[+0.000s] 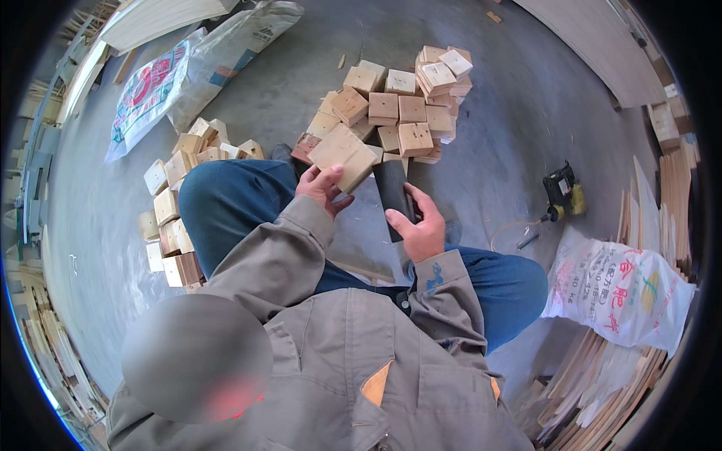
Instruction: The person sits on the floor and sands small wooden blocks one by one using a sanding block. They pick up a block, sand its edges and faces, and place it back into a pile.
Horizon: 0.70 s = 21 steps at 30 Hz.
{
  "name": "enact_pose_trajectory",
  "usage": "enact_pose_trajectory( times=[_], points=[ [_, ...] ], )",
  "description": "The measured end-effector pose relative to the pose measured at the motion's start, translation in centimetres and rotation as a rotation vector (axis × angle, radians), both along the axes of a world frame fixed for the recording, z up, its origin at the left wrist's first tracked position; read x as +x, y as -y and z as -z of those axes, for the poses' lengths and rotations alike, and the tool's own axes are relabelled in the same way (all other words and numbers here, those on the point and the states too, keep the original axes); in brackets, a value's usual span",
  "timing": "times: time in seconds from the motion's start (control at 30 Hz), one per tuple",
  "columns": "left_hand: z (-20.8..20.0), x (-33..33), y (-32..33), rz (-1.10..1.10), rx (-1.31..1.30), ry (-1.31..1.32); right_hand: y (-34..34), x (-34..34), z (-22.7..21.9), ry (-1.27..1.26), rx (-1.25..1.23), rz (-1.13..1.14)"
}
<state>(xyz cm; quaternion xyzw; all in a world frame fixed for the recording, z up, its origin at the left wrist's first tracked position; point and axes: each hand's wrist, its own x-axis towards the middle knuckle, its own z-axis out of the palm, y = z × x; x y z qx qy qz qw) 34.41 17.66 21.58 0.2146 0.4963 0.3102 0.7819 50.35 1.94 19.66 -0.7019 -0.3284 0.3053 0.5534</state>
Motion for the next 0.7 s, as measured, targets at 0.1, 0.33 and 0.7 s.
enact_pose_trajectory(
  times=[0.1, 0.33, 0.7],
  points=[
    [0.2, 0.3, -0.4, 0.029, 0.224, -0.097, 0.2, 0.6, 0.4, -0.092, -0.032, 0.151],
    [2.1, 0.1, -0.3, 0.393, 0.832, -0.45, 0.3, 2.8, -0.3, -0.329, 0.139, 0.407],
    [1.1, 0.2, 1.9, 0.548, 1.456, -0.636, -0.4, 0.1, -4.1, 0.461, 0.14, -0.058]
  ],
)
